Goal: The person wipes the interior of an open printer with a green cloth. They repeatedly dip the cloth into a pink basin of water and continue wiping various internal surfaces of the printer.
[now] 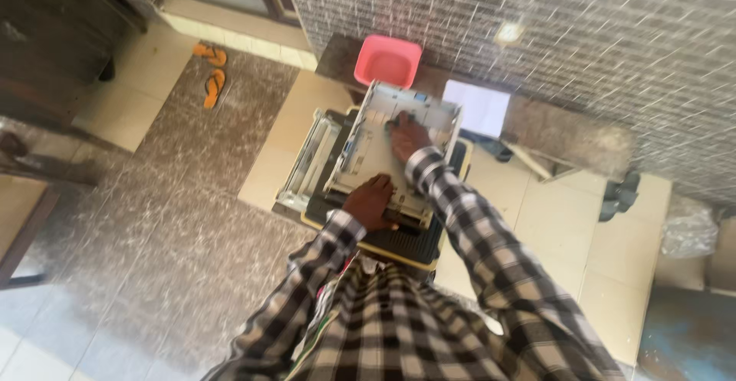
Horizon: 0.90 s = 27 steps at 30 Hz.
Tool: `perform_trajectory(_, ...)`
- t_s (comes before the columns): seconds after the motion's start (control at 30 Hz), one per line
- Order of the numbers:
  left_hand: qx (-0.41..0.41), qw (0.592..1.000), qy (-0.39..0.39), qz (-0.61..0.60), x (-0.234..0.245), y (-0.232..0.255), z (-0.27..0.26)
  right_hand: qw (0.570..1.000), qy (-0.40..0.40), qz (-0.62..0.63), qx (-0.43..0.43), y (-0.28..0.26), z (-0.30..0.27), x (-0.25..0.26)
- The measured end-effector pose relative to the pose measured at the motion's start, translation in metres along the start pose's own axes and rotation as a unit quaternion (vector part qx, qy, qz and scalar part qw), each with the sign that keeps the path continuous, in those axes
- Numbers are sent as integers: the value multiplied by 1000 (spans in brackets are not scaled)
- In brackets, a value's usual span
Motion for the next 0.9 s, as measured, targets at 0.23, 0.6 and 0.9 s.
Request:
perform_trajectory(0.23,23,1000,8,1,-12,-2,-6,998,50,-42,27,5,-1,-8)
perform_trajectory(0.6,-38,995,-74,57,-4,-12,15,996,-56,1,-69,12,15,20)
perform_trajectory(0.9,-125,985,-97,69,-1,-13,8,995,53,7,-79,13,7,6)
Point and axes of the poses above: each hand's wrist, its own z-axis towards the middle knuckle, its own x-axis out of the back of the hand, y = z × x, the point moved 7 cm from there along z, towards the middle knuckle, and after that the axes turned 4 degrees about -x, right-handed, at the moved point
